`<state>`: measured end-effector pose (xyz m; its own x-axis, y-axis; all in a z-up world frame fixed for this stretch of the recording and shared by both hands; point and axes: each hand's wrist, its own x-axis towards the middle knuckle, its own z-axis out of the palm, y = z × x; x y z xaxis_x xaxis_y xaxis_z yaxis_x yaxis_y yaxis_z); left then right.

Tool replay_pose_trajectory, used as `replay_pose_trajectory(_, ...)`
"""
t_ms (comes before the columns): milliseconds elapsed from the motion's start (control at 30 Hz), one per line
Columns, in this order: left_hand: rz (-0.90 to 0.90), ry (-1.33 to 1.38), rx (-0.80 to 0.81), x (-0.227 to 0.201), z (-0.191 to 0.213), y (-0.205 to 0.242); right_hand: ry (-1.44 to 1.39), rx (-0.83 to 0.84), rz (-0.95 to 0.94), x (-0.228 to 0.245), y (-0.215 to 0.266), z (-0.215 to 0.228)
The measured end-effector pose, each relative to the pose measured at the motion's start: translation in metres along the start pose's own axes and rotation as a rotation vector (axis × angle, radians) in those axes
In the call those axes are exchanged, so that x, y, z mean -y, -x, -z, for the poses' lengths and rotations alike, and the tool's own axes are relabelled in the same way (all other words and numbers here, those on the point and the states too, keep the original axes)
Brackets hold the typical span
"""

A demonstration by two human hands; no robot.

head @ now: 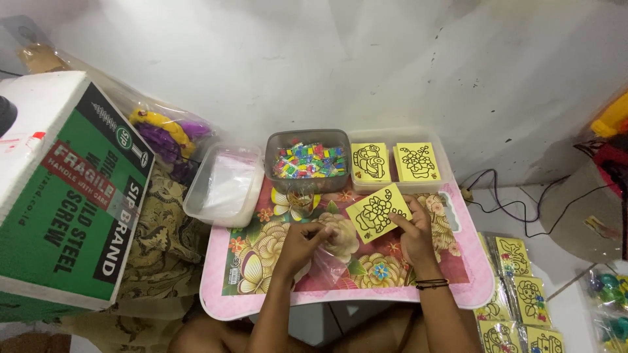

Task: The person picks up toy cards from a table, places them into small plastic bags, and then organizes the packaged cards in rows on the floor.

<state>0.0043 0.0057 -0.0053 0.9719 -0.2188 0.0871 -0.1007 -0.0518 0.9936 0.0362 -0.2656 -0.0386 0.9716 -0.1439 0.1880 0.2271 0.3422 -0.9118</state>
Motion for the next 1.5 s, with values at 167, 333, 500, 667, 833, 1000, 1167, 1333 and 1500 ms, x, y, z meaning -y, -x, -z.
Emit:
replay_pose_trajectory(167,-0.004,-0.003,-0.014,-0.003,0.000,0.001,-0.002,0.021,-0.015,0.007,0.004,-0.008)
replay_pose_trajectory(333,0.000,0.020,0.034,-0.003,-0.002,0.001,0.047,0.090,-0.077,0.011,0.007,-0.008)
replay_pose_trajectory(500,0.015,0.013,0.100,0.004,0.001,-0.001,0.113,0.197,-0.120,0.036,0.015,-0.027)
replay_pose_trajectory(667,0.043,0.044,0.072,-0.015,-0.002,0.002,0.206,0.240,-0.113,0.032,0.012,-0.024)
replay_pose_trajectory(833,0.065,0.104,0.074,-0.012,0.000,-0.003,0.237,0.209,-0.053,0.045,0.019,-0.042)
replay_pose_trajectory(1000,0.108,0.109,0.070,-0.012,0.002,0.000,0.355,0.234,-0.015,0.052,0.019,-0.044)
replay_pose_trajectory(1167,0.114,0.149,0.116,-0.014,0.000,-0.004,0.389,0.250,0.016,0.043,0.018,-0.039)
replay_pose_trajectory(1333,0.134,0.132,0.123,-0.010,-0.001,-0.007,0.399,0.267,0.003,0.026,0.013,-0.026)
replay_pose_trajectory(1500,0.130,0.130,0.113,-0.023,-0.003,-0.003,0.329,0.328,-0.023,0.031,0.018,-0.028)
